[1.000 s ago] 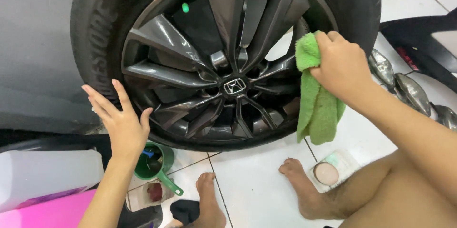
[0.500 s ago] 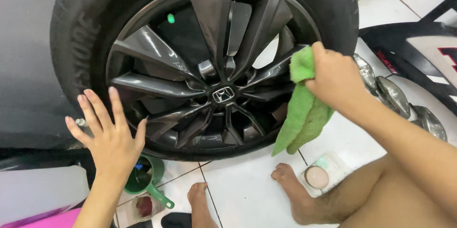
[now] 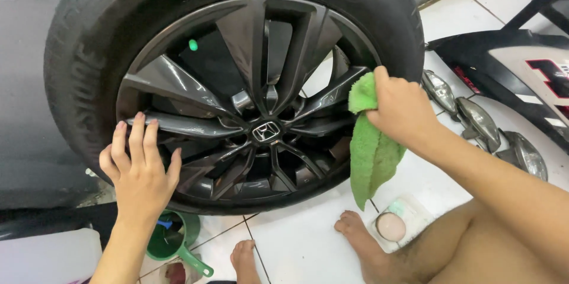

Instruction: The person cleans a car wheel using a green cloth. They wipe the spokes and the center hub of the wheel while sitting on the floor.

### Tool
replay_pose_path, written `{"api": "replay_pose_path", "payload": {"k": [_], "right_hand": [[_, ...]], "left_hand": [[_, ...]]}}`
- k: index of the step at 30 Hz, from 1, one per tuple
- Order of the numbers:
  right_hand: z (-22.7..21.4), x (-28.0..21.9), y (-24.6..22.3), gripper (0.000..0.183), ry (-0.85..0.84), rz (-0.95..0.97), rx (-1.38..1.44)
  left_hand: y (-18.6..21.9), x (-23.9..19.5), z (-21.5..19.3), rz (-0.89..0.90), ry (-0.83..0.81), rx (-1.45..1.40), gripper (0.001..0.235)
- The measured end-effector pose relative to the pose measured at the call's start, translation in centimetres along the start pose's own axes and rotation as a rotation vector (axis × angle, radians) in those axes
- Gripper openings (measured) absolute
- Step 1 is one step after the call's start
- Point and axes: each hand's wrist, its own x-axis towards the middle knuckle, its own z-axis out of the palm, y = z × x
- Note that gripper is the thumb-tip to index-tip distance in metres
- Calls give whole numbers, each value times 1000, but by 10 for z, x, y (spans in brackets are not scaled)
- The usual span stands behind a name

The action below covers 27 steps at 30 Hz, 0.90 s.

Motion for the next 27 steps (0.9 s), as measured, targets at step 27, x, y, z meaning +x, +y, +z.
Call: {"api": "replay_pose_path", "payload": {"k": [27], "right_hand": [[16,-1,10,47,122,-35,-207]], "left_hand": [[-29,2,-20,-908,-385,-910,131]]}}
